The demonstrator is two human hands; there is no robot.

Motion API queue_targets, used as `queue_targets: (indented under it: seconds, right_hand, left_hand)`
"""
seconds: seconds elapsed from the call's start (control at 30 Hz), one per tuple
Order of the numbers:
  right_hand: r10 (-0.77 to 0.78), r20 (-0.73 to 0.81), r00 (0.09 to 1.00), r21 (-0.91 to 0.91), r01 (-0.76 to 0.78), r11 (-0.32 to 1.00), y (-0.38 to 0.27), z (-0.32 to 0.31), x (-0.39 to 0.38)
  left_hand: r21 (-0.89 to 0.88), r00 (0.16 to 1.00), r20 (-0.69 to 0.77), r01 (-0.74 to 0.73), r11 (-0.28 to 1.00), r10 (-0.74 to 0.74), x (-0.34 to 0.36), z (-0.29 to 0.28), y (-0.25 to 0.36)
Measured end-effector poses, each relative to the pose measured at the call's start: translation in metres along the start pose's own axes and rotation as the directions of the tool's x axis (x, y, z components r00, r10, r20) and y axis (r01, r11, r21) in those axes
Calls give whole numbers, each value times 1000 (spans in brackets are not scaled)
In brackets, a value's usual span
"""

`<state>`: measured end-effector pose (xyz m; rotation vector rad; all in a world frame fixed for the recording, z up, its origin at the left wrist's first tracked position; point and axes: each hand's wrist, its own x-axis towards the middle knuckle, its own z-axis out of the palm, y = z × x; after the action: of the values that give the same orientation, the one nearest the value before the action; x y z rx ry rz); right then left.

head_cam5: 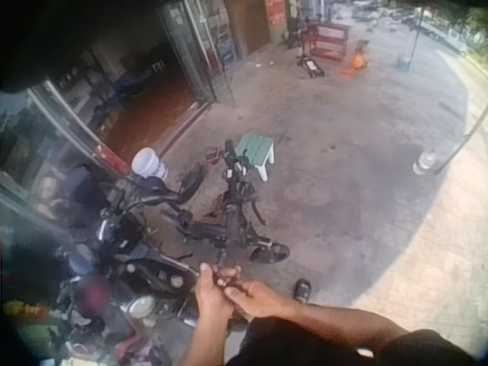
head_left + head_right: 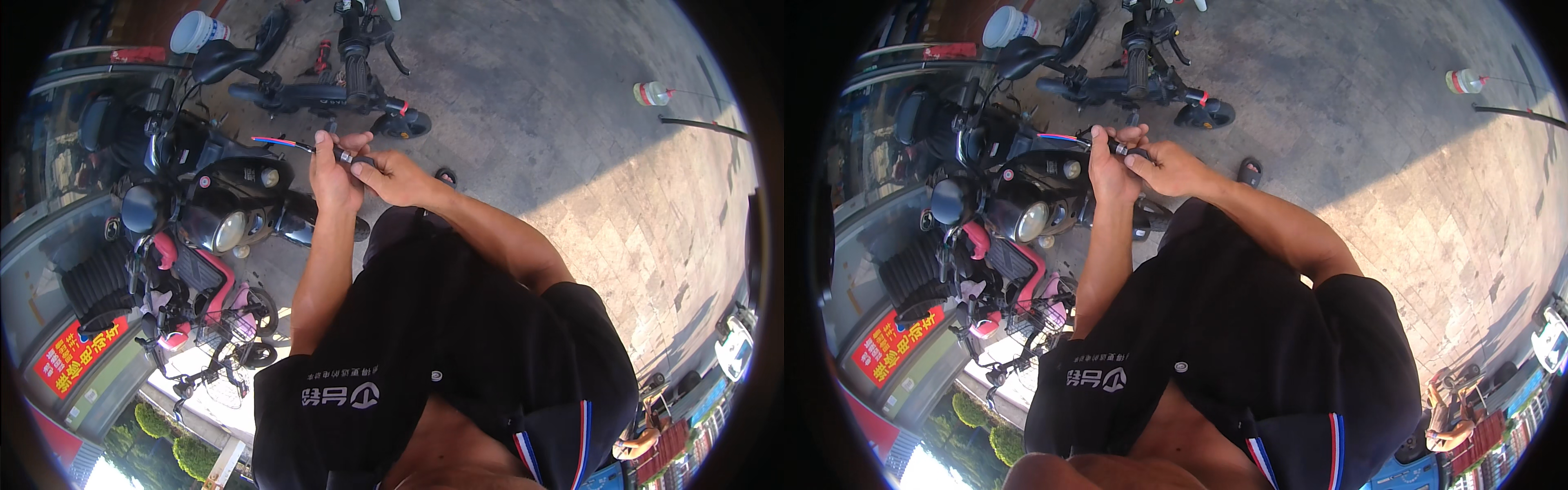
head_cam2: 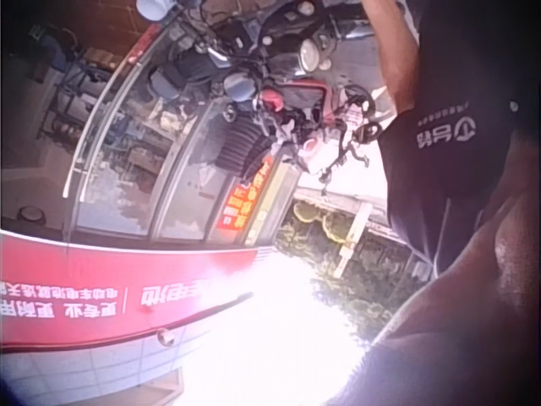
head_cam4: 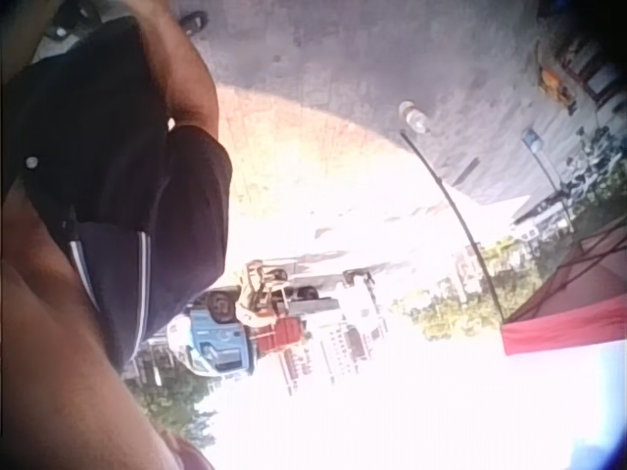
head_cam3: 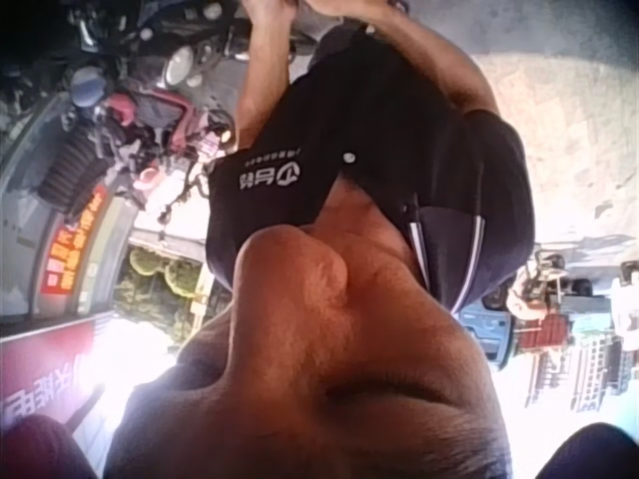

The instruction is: The person removes a small black electrical component from a scooter handlebar, then walks to a shelf to retrieve a replacement part. They compare the old and new parts, then return to the scooter to install the new component, connecting wires and securing it in place.

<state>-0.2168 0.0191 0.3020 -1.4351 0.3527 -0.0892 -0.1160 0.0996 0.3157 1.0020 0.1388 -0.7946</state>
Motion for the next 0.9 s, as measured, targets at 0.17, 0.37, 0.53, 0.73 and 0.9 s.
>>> queue_targets:
  seconds: [0.17, 0.37, 0.53, 0.73, 0.9]
  right_hand:
    - [-193, -98, 976, -379, 143, 914, 2, 0, -1]
    - [-335, -42, 941, -787, 176, 592, 4, -2, -5]
    - [-450, 9, 893, -848, 245, 470, 16, -4, -2]
    - [-310, 25, 950, -696, 240, 677, 22, -11, -3]
    - [-245, -9, 970, -580, 194, 791, 24, -7, -10]
  left_hand:
    - [28, 1000, -19, -14, 999, 15, -3, -3, -8]
    - [72, 994, -109, -7, 997, 15, 2, -10, -16]
    - [68, 986, -162, 48, 997, -36, 3, -19, -25]
    - [62, 994, -93, 57, 996, -52, 4, -25, -25]
    - [76, 997, -3, 74, 994, -74, 1, -28, -26]
